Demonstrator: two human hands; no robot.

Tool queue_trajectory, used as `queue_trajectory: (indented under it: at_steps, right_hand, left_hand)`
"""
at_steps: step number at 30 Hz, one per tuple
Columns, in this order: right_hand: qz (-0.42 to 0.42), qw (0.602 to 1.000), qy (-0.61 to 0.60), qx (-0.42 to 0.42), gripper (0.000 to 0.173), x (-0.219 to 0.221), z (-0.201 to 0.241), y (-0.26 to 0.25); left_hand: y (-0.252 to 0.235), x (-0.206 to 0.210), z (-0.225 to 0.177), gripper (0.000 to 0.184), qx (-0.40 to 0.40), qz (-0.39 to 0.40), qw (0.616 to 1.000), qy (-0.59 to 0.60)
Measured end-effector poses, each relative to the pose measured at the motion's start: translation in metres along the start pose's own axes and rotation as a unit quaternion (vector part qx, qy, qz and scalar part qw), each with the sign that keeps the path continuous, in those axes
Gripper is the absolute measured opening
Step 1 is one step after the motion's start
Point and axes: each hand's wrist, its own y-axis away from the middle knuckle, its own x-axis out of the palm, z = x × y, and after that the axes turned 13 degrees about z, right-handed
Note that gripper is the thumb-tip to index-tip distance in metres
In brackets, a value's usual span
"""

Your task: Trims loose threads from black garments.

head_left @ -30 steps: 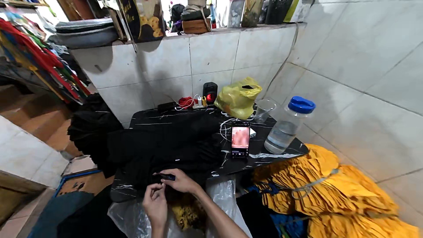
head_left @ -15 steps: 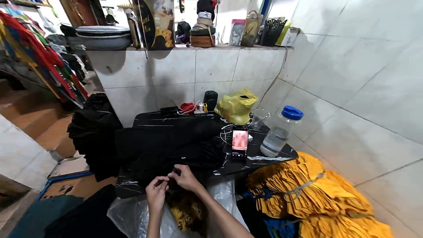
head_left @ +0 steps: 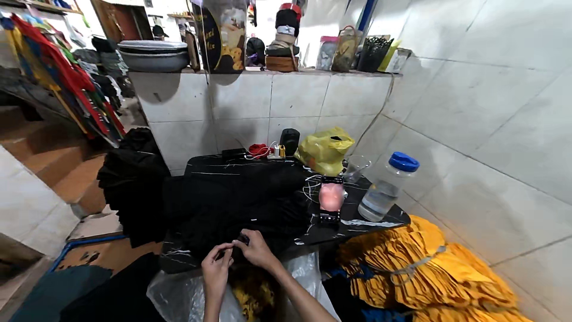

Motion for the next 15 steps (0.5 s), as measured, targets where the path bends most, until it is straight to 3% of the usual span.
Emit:
queue_trajectory:
  at_steps: [5,11,15]
  right_hand:
    - [0.015,0.999,0.044,0.001,0.022,0.001,0.005,0.005]
    - [0.04,0.996,0.076,-0.008,0.028,0.003,0.01,0.017]
    - [-0.001,0.996,0.044,-0.077,0.03,0.009,0.002,0.023]
  left_hand:
    - [0.004,0.004,-0.007,0.023,-0.011,0.001,0.998,-0.063]
    - [0.016,0.006,-0.029,0.05,-0.093,0.031,0.988,-0.116]
    - [0.016,0.008,-0.025,0.04,-0.091,-0.002,0.983,-0.161]
